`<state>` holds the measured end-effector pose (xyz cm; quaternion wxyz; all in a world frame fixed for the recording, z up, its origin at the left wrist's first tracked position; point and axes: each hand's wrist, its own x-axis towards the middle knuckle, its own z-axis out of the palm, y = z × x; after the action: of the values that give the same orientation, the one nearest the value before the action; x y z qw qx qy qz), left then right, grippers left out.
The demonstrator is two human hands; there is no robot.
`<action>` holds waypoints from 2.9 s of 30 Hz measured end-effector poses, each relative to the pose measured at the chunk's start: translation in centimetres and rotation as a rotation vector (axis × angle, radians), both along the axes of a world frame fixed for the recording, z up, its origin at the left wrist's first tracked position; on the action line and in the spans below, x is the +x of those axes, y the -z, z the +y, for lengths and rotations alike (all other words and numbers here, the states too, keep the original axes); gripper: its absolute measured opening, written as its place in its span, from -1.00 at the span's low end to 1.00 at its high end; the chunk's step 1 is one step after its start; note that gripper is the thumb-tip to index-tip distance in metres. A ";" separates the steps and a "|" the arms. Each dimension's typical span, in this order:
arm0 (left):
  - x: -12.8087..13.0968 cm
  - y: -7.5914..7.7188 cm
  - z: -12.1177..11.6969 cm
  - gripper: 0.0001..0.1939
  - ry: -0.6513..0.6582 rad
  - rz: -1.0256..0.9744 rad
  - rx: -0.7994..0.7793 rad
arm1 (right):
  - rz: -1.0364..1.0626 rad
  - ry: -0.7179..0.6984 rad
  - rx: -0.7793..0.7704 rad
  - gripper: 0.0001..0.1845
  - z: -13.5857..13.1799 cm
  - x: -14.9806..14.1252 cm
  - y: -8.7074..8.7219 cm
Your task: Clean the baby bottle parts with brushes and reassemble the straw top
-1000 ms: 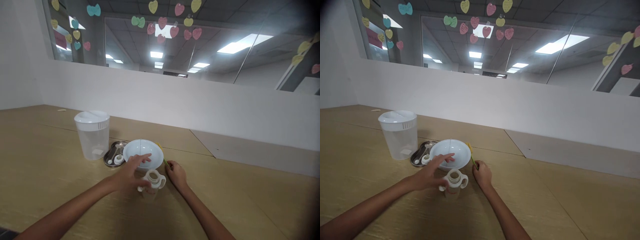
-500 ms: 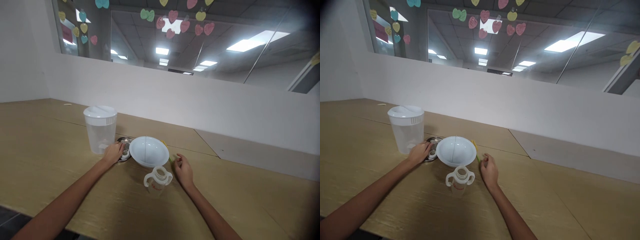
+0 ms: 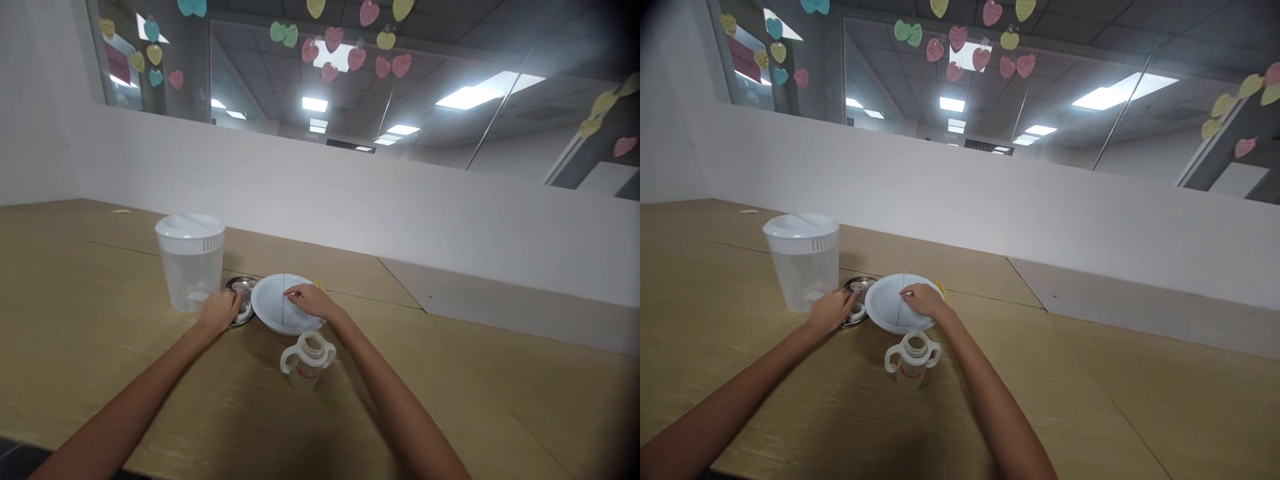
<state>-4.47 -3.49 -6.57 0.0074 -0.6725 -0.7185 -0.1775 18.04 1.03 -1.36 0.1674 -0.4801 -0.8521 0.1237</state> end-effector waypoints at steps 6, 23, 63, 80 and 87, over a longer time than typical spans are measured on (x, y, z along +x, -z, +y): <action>-0.4 -0.1 -0.4 -0.51 0.008 -0.048 0.229 | -0.003 -0.095 -0.140 -0.81 1.9 -0.9 1.9; 2.2 1.1 -1.7 -0.58 0.431 -0.244 0.686 | 0.981 -0.252 0.015 -0.84 -5.4 -1.5 -6.0; 3.5 2.2 -1.8 -0.51 0.572 -0.100 0.590 | 0.545 -0.333 0.381 -0.81 -6.3 -2.9 -3.6; 3.5 2.6 -1.7 -0.56 0.566 -0.075 0.572 | 0.560 -0.310 0.417 -0.79 -5.2 -2.8 -2.8; 3.6 2.5 -1.7 -0.55 0.593 -0.089 0.546 | 0.543 -0.298 0.352 -0.80 -5.7 -2.8 -3.2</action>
<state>-0.85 -5.23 -9.02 0.1032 -0.8157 -0.4193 -0.3850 15.22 -4.69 1.82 0.4483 -0.2640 -0.8454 0.1211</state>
